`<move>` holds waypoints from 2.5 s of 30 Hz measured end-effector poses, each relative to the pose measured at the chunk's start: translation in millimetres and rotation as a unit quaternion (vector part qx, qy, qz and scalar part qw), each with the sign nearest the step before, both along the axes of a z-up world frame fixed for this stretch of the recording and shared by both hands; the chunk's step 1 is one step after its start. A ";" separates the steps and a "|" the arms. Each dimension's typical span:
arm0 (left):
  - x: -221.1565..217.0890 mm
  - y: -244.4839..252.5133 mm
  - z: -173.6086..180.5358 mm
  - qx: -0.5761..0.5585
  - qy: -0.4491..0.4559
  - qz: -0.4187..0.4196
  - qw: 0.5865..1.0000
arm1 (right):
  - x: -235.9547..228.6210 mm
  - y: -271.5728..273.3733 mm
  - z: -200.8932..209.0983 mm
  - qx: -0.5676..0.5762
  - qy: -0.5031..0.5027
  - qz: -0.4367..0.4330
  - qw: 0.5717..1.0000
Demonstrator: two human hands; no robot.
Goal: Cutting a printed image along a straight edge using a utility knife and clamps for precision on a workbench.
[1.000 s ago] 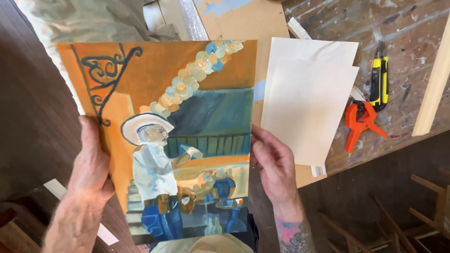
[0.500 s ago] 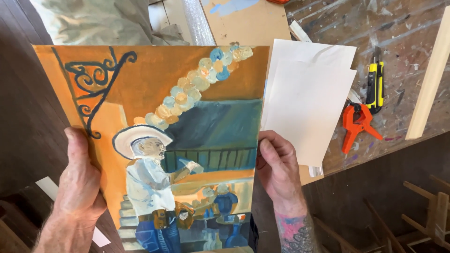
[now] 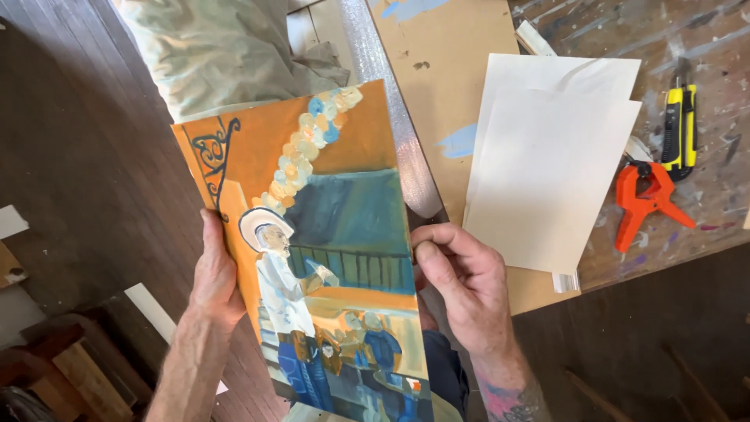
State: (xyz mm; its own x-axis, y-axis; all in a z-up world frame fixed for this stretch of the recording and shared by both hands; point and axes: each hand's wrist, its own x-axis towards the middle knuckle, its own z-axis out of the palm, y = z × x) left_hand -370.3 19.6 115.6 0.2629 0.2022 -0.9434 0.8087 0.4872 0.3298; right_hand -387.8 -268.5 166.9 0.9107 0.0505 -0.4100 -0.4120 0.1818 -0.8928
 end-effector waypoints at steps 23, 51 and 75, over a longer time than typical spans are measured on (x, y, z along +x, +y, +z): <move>-23.1 1.9 -15.8 0.026 -0.042 -0.028 0.998 | 1.2 -7.4 24.1 -0.150 -0.093 0.067 0.982; -23.5 1.3 -11.8 0.041 -0.037 -0.014 0.998 | 18.6 -21.9 35.7 -0.155 -0.030 0.052 0.986; -18.7 6.7 2.5 0.136 -0.005 -0.029 0.990 | 21.4 -23.3 40.0 -0.151 -0.068 0.121 0.979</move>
